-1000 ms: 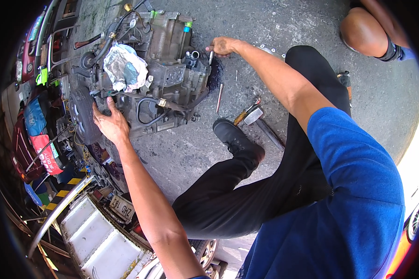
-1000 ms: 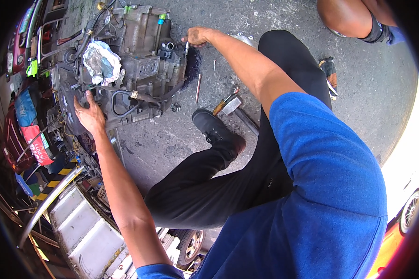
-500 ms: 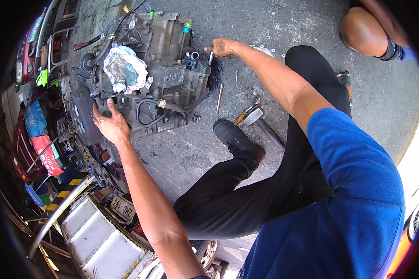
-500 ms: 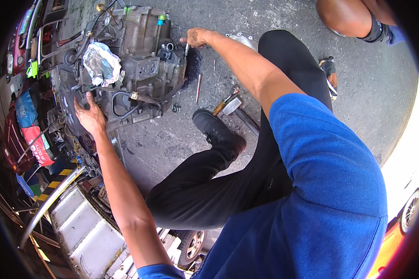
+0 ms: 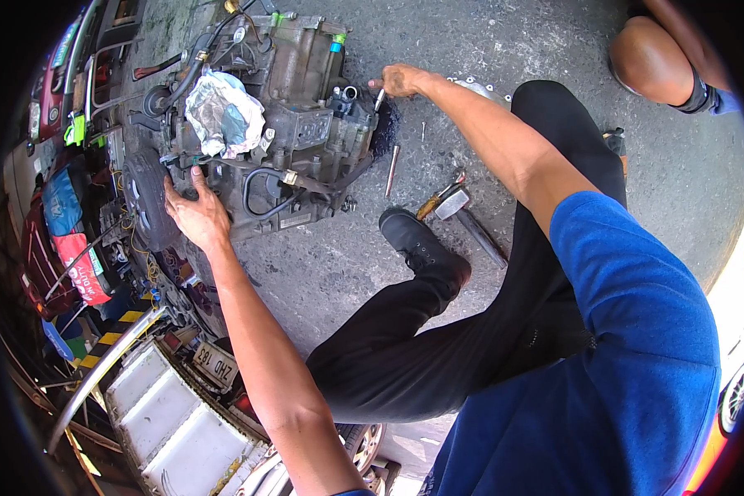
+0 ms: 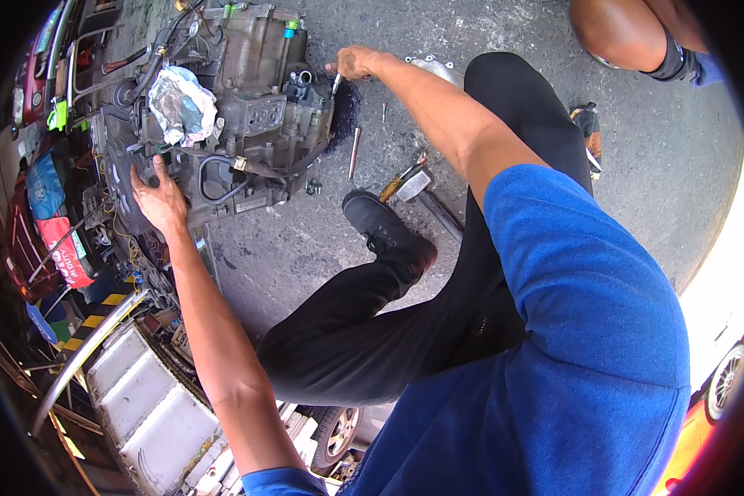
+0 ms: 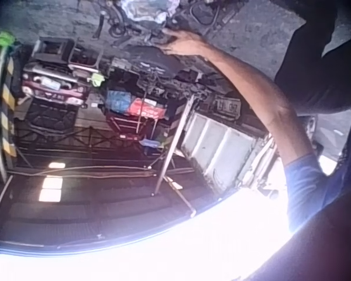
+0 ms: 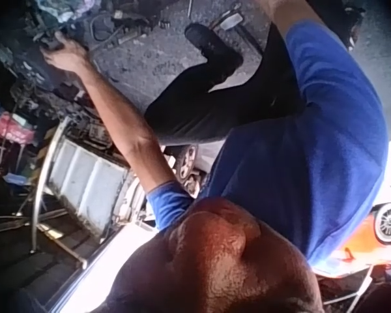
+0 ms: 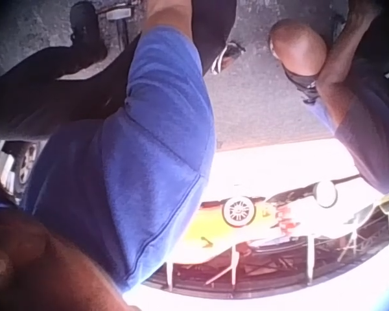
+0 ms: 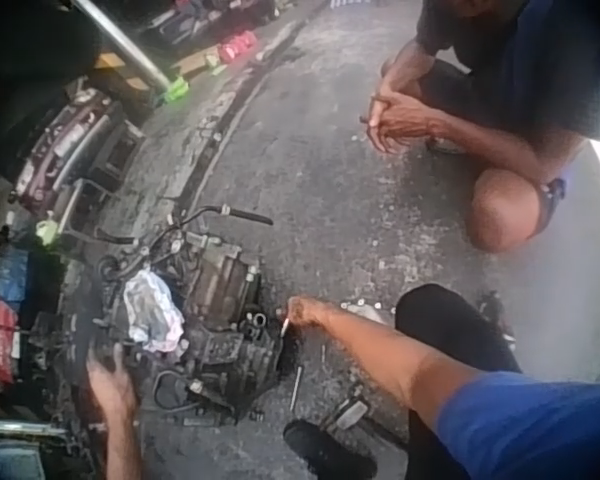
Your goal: Repairing or disassembling an engine/transmission unit on the ground.
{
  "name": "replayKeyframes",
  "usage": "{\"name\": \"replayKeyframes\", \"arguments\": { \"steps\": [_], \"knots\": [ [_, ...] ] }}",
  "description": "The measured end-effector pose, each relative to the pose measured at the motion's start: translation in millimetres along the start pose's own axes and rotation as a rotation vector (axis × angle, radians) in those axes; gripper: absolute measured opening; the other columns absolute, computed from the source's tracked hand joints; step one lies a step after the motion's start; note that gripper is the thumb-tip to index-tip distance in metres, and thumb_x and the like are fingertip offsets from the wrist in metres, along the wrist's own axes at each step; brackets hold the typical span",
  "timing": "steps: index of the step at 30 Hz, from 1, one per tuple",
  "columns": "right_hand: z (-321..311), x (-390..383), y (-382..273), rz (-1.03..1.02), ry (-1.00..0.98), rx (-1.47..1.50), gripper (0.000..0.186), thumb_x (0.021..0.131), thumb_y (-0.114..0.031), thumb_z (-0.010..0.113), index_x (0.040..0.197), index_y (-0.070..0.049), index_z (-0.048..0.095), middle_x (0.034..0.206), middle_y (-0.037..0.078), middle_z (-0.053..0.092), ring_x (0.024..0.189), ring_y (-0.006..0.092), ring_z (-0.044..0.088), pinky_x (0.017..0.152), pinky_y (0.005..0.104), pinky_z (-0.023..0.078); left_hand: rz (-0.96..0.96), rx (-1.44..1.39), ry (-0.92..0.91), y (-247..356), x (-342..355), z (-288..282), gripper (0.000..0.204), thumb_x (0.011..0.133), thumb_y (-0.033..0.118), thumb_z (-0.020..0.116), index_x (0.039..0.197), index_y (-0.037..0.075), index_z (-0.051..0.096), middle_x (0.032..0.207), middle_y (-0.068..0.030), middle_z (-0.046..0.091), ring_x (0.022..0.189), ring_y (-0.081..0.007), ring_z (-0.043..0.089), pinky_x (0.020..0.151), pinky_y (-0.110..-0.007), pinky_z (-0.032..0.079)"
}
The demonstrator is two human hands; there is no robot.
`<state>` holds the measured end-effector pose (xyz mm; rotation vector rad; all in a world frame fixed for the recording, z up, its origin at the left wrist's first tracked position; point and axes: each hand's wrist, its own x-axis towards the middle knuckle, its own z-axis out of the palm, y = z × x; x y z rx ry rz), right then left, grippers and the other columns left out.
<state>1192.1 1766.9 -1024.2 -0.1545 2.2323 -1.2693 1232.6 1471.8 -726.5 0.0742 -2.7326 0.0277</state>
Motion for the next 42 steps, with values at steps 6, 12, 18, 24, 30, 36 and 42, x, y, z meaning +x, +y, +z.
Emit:
{"name": "replayKeyframes", "arguments": {
  "steps": [6,12,18,24,30,36,42],
  "knots": [
    [3,3,2,-0.088,0.044,0.139,0.060,0.098,-0.050,0.041,0.076,0.001,0.064,0.060,0.012,0.059,0.057,0.0248,0.061,0.056,0.0395,0.051,-0.011,0.001,-0.003,0,0,-1,0.076,0.090,0.054,0.056,0.135,-0.006,0.044,0.137,-0.0249,0.047,0.130,-0.0379,0.041,0.110,-0.043,0.032],
    [3,10,8,-0.080,-0.062,0.194,0.054,0.099,-0.049,0.040,0.090,-0.003,0.067,0.061,0.009,0.059,0.058,0.0202,0.060,0.056,0.0359,0.051,0.002,0.011,0.004,-1,0,0,0.075,0.090,0.053,0.056,0.135,-0.006,0.044,0.136,-0.0252,0.048,0.129,-0.0380,0.042,0.110,-0.043,0.033],
    [4,3,3,-0.069,0.023,0.133,0.054,0.098,-0.049,0.044,0.082,-0.001,0.064,0.061,0.011,0.059,0.062,0.0210,0.062,0.055,0.0374,0.051,-0.002,-0.003,0.003,1,0,-1,0.075,0.090,0.053,0.056,0.135,-0.006,0.044,0.136,-0.0252,0.048,0.129,-0.0380,0.042,0.110,-0.043,0.032],
    [2,2,2,-0.009,-0.020,0.019,0.056,0.097,-0.050,0.046,0.079,0.001,0.062,0.060,0.014,0.059,0.060,0.0230,0.062,0.055,0.0391,0.051,0.009,-0.007,0.007,0,-1,0,0.075,0.090,0.053,0.056,0.135,-0.006,0.045,0.136,-0.0252,0.048,0.129,-0.0382,0.042,0.110,-0.043,0.032],
    [6,7,5,-0.104,0.034,0.229,0.055,0.097,-0.049,0.047,0.075,0.000,0.061,0.057,0.011,0.055,0.051,0.0236,0.057,0.054,0.0393,0.049,0.019,-0.006,0.016,-1,0,0,0.076,0.090,0.054,0.055,0.135,-0.006,0.044,0.136,-0.0248,0.048,0.130,-0.0377,0.041,0.110,-0.043,0.032],
    [7,5,7,-0.054,0.020,0.254,0.064,0.096,-0.052,0.045,0.064,0.001,0.061,0.059,0.015,0.059,0.059,0.0267,0.062,0.057,0.0420,0.050,0.005,-0.006,0.007,-1,-1,0,0.076,0.090,0.054,0.055,0.136,-0.006,0.043,0.137,-0.0246,0.047,0.131,-0.0371,0.040,0.111,-0.043,0.031],
    [2,7,6,-0.093,-0.017,-0.161,0.051,0.097,-0.045,0.046,0.085,0.001,0.064,0.070,0.012,0.062,0.063,0.0225,0.062,0.059,0.0392,0.051,0.011,-0.001,0.008,-1,0,-1,0.077,0.090,0.054,0.055,0.136,-0.006,0.043,0.137,-0.0245,0.047,0.131,-0.0369,0.040,0.111,-0.042,0.031]
  ]
}}
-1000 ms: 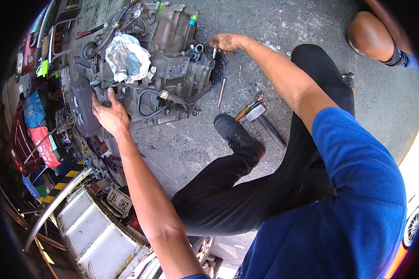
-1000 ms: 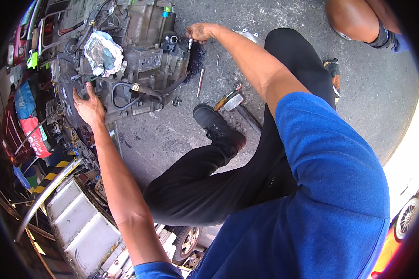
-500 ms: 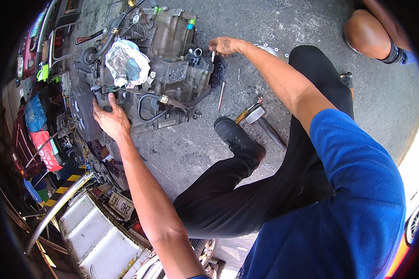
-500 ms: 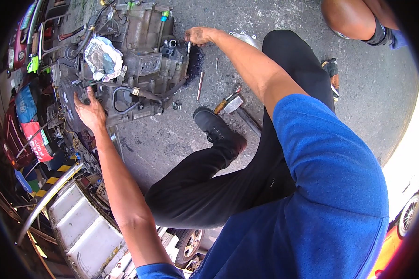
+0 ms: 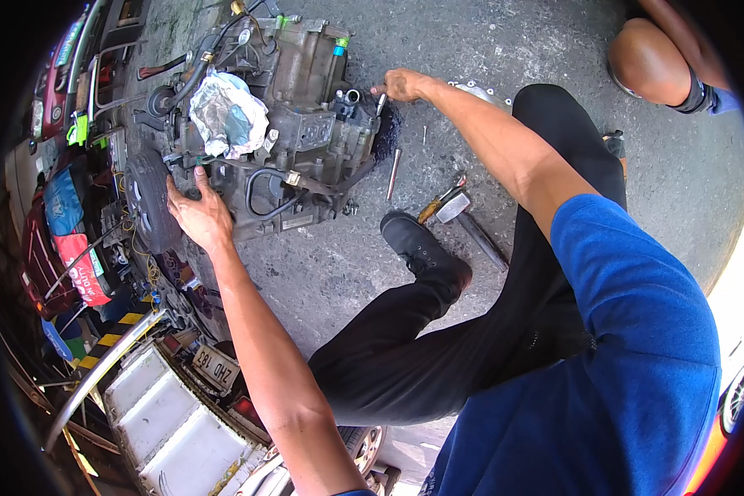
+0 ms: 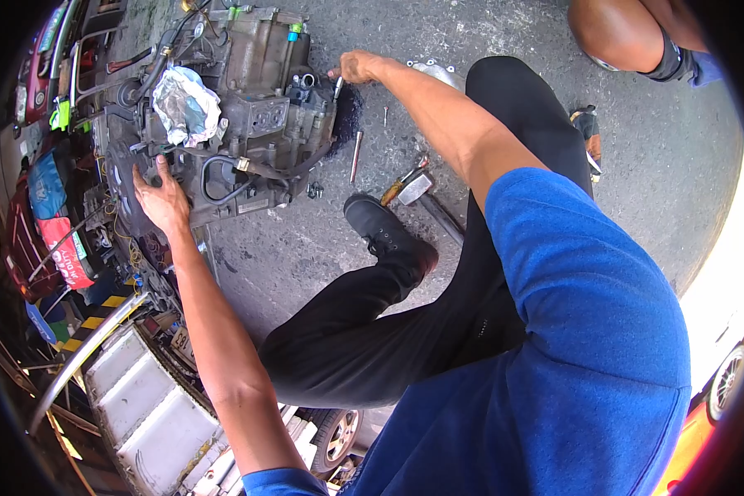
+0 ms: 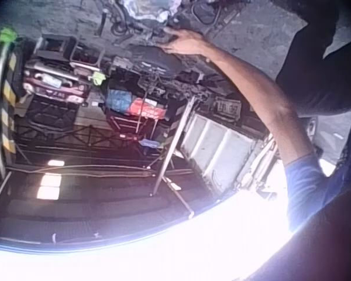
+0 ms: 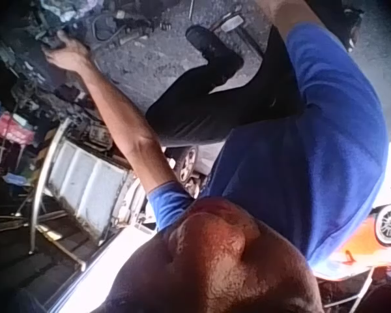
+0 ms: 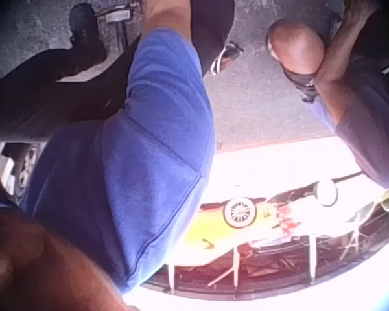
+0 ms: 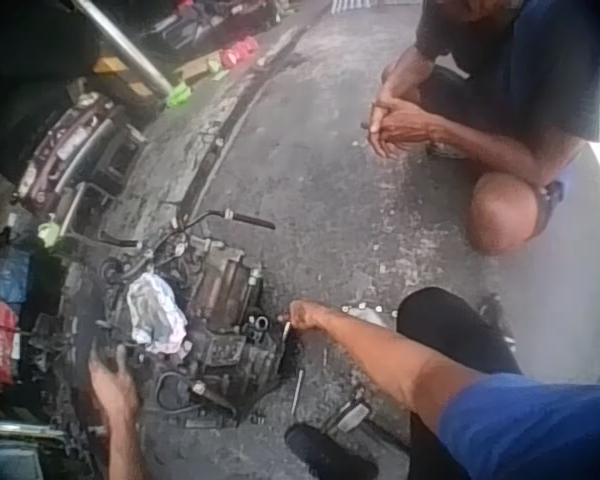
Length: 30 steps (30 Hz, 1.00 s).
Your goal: Repairing or disassembling an engine/transmission unit on the ground.
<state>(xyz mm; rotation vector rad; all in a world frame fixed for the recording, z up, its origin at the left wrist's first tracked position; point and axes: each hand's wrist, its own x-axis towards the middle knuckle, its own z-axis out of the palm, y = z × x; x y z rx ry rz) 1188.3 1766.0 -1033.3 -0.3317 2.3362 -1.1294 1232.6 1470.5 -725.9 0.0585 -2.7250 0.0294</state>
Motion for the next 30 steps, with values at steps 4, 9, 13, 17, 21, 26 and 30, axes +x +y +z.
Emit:
{"name": "replayKeyframes", "arguments": {
  "steps": [4,9,13,17,21,26,30],
  "knots": [
    [6,-1,0,0.041,0.022,0.432,0.051,0.098,-0.042,0.044,0.087,0.003,0.064,0.075,0.018,0.065,0.068,0.0304,0.064,0.062,0.0437,0.051,-0.031,0.027,-0.026,1,-1,-1,0.077,0.090,0.053,0.056,0.136,-0.007,0.043,0.138,-0.0249,0.047,0.131,-0.0373,0.040,0.111,-0.043,0.031],
    [10,7,7,-0.016,0.059,0.196,0.049,0.097,-0.043,0.046,0.095,0.003,0.062,0.079,0.017,0.065,0.068,0.0319,0.063,0.061,0.0429,0.051,-0.013,-0.009,-0.004,4,-2,-3,0.077,0.090,0.053,0.056,0.136,-0.007,0.043,0.138,-0.0251,0.047,0.131,-0.0380,0.040,0.111,-0.043,0.031],
    [17,11,11,0.034,0.174,0.131,0.054,0.096,-0.047,0.047,0.092,0.004,0.064,0.074,0.017,0.064,0.068,0.0320,0.063,0.061,0.0427,0.051,-0.053,0.020,-0.035,5,-2,-3,0.076,0.090,0.052,0.057,0.136,-0.007,0.043,0.137,-0.0255,0.047,0.130,-0.0380,0.041,0.110,-0.043,0.032],
    [18,10,11,-0.108,0.095,0.504,0.065,0.095,-0.055,0.043,0.079,0.005,0.064,0.073,0.024,0.064,0.078,0.0386,0.064,0.066,0.0481,0.050,0.002,0.001,0.000,3,-2,-3,0.076,0.090,0.052,0.057,0.136,-0.007,0.043,0.137,-0.0253,0.047,0.130,-0.0378,0.041,0.110,-0.043,0.032],
    [9,7,8,-0.024,0.108,0.056,0.061,0.096,-0.052,0.045,0.082,0.004,0.065,0.068,0.020,0.064,0.073,0.0307,0.065,0.063,0.0441,0.051,-0.003,-0.005,-0.003,1,-1,-2,0.076,0.090,0.052,0.057,0.136,-0.007,0.043,0.137,-0.0250,0.047,0.130,-0.0376,0.041,0.110,-0.042,0.032],
    [5,-2,1,-0.101,0.085,0.479,0.067,0.095,-0.055,0.044,0.074,0.005,0.063,0.066,0.021,0.063,0.071,0.0339,0.065,0.067,0.0452,0.051,-0.006,-0.015,-0.006,3,-1,-1,0.076,0.090,0.053,0.057,0.136,-0.006,0.044,0.137,-0.0246,0.047,0.131,-0.0373,0.041,0.111,-0.042,0.032],
    [2,-7,-3,-0.024,0.089,0.080,0.065,0.096,-0.054,0.043,0.076,0.004,0.064,0.069,0.020,0.064,0.072,0.0319,0.065,0.067,0.0451,0.051,-0.009,-0.005,0.000,4,-1,-2,0.076,0.090,0.053,0.057,0.136,-0.005,0.044,0.137,-0.0242,0.047,0.131,-0.0368,0.041,0.110,-0.043,0.032]
  ]
}}
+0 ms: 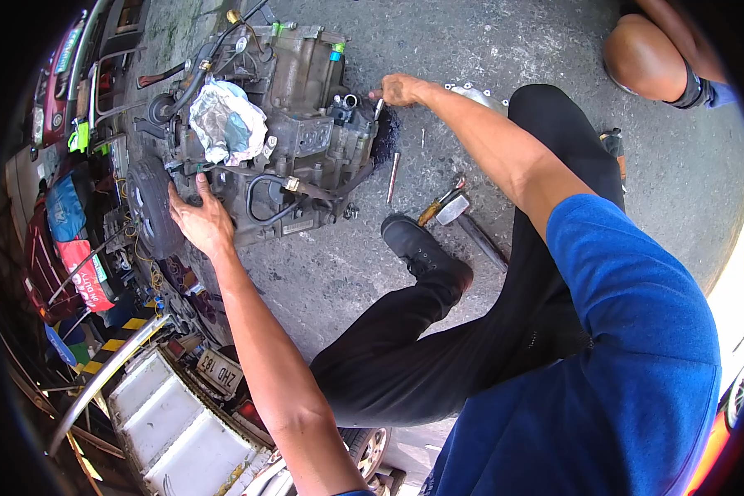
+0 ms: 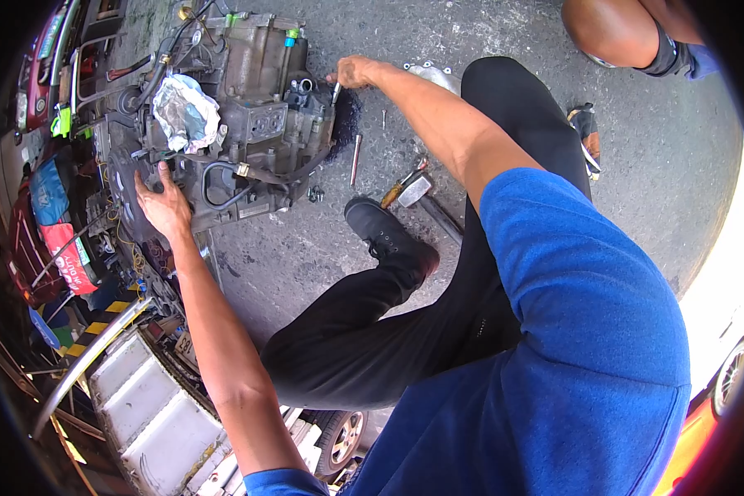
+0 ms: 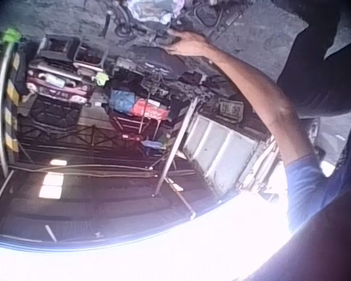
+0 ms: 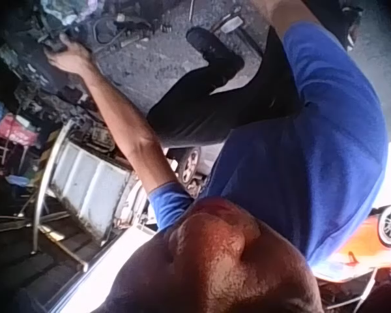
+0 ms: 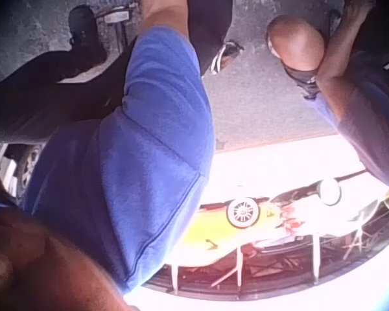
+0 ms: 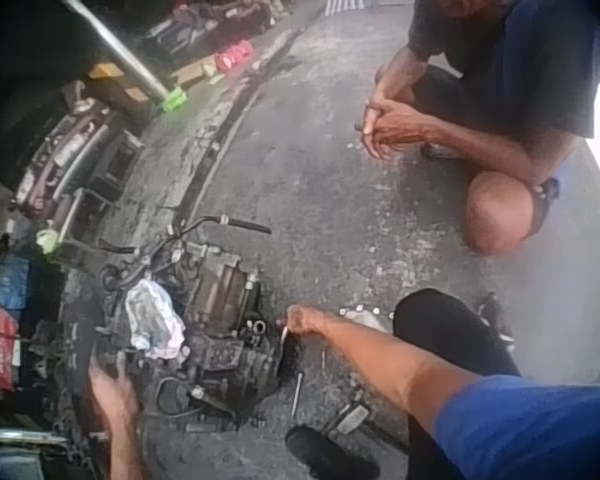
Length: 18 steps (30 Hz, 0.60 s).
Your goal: Repairing or disassembling an engine/transmission unit on the ground.
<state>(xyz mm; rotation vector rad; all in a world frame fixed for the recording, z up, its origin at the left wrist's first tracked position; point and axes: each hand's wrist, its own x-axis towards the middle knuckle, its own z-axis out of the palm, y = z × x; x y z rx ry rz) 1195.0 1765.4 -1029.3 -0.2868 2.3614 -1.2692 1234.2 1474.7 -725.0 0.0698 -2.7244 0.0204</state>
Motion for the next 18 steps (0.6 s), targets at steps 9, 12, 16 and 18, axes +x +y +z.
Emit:
{"name": "replayKeyframes", "arguments": {
  "steps": [9,12,16,18],
  "knots": [
    [1,4,4,0.001,-0.078,0.220,0.059,0.097,-0.049,0.042,0.083,0.004,0.065,0.075,0.022,0.065,0.076,0.0385,0.066,0.068,0.0463,0.051,0.018,0.002,0.013,-1,0,1,0.074,0.090,0.052,0.057,0.135,-0.006,0.044,0.136,-0.0244,0.048,0.130,-0.0374,0.042,0.110,-0.043,0.032],
    [4,5,6,0.017,0.050,-0.156,0.045,0.097,-0.043,0.045,0.101,-0.002,0.064,0.067,0.013,0.061,0.065,0.0252,0.064,0.061,0.0399,0.051,0.017,-0.005,0.011,-2,-1,0,0.074,0.090,0.052,0.057,0.135,-0.006,0.045,0.136,-0.0244,0.048,0.129,-0.0373,0.042,0.110,-0.043,0.032],
    [12,7,7,0.028,0.033,0.377,0.059,0.098,-0.048,0.042,0.086,0.006,0.065,0.073,0.024,0.063,0.069,0.0322,0.060,0.066,0.0389,0.050,0.002,0.032,-0.011,-3,0,1,0.074,0.091,0.052,0.056,0.134,-0.007,0.045,0.136,-0.0244,0.048,0.129,-0.0373,0.042,0.110,-0.042,0.032],
    [13,10,9,0.071,-0.038,0.440,0.060,0.098,-0.048,0.042,0.085,0.006,0.064,0.074,0.024,0.064,0.068,0.0325,0.060,0.064,0.0396,0.050,0.023,0.008,0.005,-3,0,1,0.074,0.091,0.052,0.056,0.134,-0.007,0.044,0.136,-0.0245,0.048,0.129,-0.0374,0.042,0.110,-0.042,0.032]
  ]
}}
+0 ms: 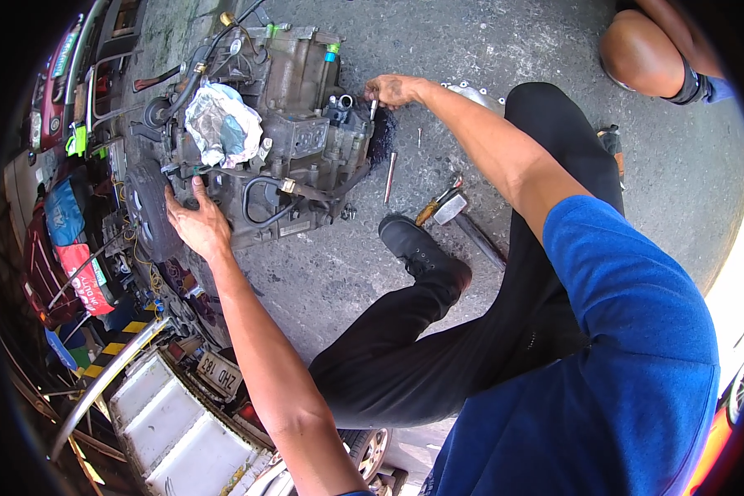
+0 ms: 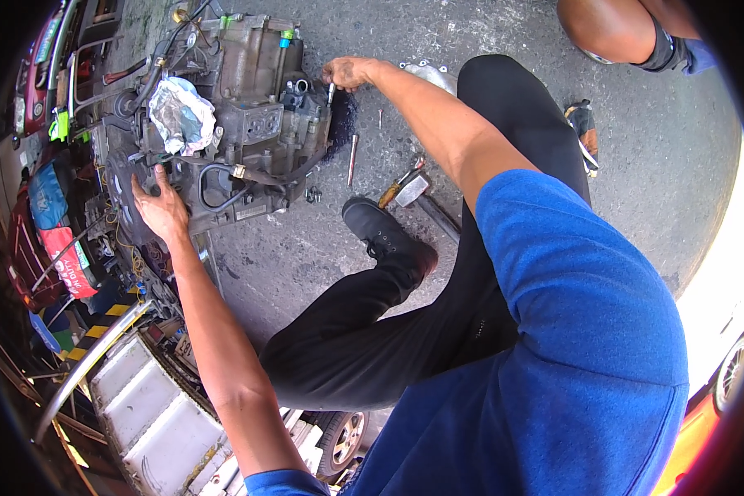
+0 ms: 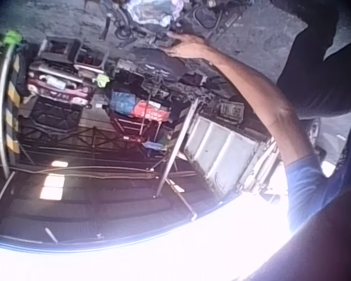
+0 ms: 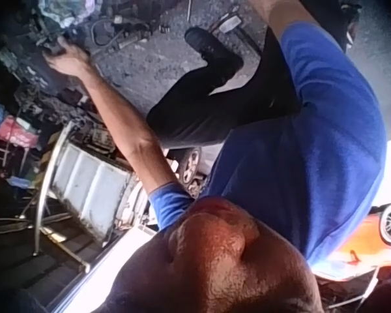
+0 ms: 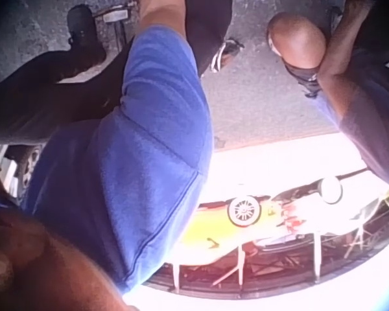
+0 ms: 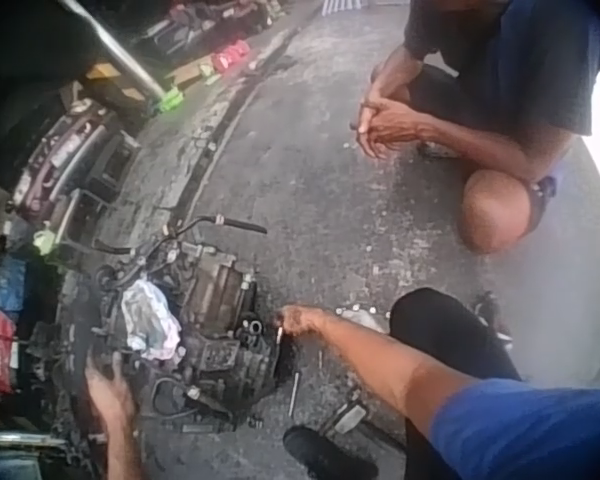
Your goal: Repairing or disassembling an engine/transmission unit on the ground.
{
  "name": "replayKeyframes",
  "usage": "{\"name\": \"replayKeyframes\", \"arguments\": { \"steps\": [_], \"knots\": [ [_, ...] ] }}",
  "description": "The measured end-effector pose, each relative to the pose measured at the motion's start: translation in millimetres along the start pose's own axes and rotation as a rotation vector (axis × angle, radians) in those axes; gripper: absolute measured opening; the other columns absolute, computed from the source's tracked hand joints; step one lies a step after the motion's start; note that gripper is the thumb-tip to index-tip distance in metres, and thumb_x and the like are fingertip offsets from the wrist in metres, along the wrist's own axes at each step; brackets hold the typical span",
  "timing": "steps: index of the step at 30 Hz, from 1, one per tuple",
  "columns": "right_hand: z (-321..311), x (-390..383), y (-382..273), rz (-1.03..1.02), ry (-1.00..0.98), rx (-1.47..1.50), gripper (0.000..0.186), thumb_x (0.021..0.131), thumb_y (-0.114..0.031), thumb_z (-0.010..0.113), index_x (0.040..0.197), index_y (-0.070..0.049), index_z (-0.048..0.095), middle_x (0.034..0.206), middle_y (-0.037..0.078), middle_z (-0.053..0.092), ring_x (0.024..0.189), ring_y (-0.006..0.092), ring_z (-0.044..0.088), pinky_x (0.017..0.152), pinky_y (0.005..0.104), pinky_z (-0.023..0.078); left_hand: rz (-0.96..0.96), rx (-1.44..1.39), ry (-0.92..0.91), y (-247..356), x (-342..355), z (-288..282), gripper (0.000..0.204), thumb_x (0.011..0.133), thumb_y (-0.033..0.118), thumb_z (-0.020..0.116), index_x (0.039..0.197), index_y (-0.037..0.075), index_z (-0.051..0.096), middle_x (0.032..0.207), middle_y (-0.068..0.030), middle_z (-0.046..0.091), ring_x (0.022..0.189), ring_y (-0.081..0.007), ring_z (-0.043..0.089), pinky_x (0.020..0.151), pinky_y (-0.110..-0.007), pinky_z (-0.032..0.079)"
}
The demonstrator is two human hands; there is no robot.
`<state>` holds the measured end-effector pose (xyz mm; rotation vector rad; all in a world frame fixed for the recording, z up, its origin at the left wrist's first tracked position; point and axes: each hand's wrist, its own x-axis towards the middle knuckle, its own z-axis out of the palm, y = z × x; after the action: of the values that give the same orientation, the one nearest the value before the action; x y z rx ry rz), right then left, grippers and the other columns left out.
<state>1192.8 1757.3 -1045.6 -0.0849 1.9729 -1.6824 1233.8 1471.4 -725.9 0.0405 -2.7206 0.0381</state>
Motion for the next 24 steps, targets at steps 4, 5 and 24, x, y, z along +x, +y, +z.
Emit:
{"name": "replayKeyframes", "arguments": {
  "steps": [4,5,24],
  "knots": [
    [-2,4,3,-0.024,0.109,-0.618,0.042,0.096,-0.043,0.047,0.105,-0.005,0.063,0.072,0.008,0.061,0.063,0.0176,0.060,0.055,0.0342,0.051,-0.011,0.030,-0.028,1,0,-1,0.076,0.090,0.053,0.055,0.135,-0.007,0.044,0.136,-0.0247,0.048,0.129,-0.0381,0.042,0.109,-0.042,0.033],
    [-4,3,4,-0.072,0.140,-0.581,0.042,0.096,-0.043,0.047,0.105,-0.005,0.063,0.072,0.008,0.061,0.063,0.0176,0.060,0.055,0.0342,0.051,0.005,0.000,-0.018,1,0,-1,0.076,0.090,0.053,0.055,0.135,-0.007,0.044,0.136,-0.0247,0.048,0.129,-0.0381,0.042,0.109,-0.042,0.033],
    [-6,-8,-3,-0.026,0.093,-0.577,0.045,0.095,-0.041,0.050,0.115,-0.002,0.064,0.088,0.018,0.069,0.072,0.0248,0.067,0.063,0.0392,0.053,-0.055,0.078,-0.038,9,-1,-2,0.077,0.090,0.054,0.056,0.136,-0.007,0.043,0.136,-0.0265,0.049,0.127,-0.0397,0.045,0.107,-0.044,0.035]
  ]
}}
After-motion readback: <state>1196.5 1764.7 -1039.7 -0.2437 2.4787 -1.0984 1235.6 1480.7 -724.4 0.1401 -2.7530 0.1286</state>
